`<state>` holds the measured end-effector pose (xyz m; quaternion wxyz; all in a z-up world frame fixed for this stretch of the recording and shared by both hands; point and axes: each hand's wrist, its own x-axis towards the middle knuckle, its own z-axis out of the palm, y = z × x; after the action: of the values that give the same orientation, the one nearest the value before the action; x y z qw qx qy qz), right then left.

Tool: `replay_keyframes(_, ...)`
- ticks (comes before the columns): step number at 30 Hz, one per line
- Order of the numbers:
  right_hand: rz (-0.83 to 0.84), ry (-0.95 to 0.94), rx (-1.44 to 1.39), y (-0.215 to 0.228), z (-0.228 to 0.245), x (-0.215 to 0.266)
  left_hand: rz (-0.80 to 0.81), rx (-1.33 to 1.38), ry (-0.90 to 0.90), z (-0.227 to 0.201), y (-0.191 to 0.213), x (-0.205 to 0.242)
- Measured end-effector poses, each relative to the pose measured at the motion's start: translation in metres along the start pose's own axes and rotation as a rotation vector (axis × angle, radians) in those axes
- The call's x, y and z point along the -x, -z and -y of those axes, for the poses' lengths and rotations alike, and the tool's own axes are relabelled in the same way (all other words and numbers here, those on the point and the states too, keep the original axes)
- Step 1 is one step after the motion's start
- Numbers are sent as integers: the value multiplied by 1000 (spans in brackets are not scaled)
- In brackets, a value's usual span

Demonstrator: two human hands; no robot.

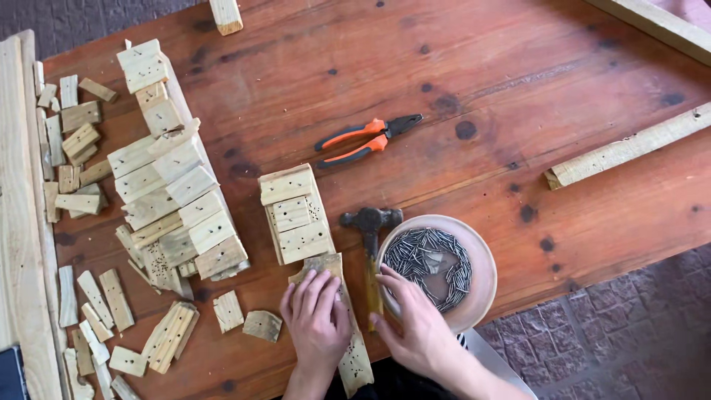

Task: The person assembles small wooden blocks by nailing them together using a hammer and nails. They repeatedly pick up nails, position them on the wood, and hammer them in to form a linear structure on a wooden workbench.

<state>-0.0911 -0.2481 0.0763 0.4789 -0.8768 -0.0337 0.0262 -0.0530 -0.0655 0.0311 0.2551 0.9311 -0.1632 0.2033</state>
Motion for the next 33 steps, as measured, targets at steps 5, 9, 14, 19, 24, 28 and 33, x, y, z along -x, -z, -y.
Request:
replay_keyframes(5,-157,-8,154,34,-44,-12,11,-26,-15,6,-6,6)
replay_keyframes(9,-197,-74,210,57,-61,-19,63,-56,-28,11,-11,15)
replay_keyframes(14,-110,-30,260,62,-69,-31,68,-63,-53,8,-6,10)
replay_keyframes(19,-44,83,349,57,-88,-46,65,-57,-49,8,-7,10)
replay_keyframes(24,184,123,551,56,-96,-55,45,-59,-56,7,-7,10)
replay_keyframes(28,171,85,547,52,-99,-58,45,-59,-56,7,-8,10)
replay_keyframes(33,185,67,537,51,-105,-57,25,-51,-44,7,-10,10)
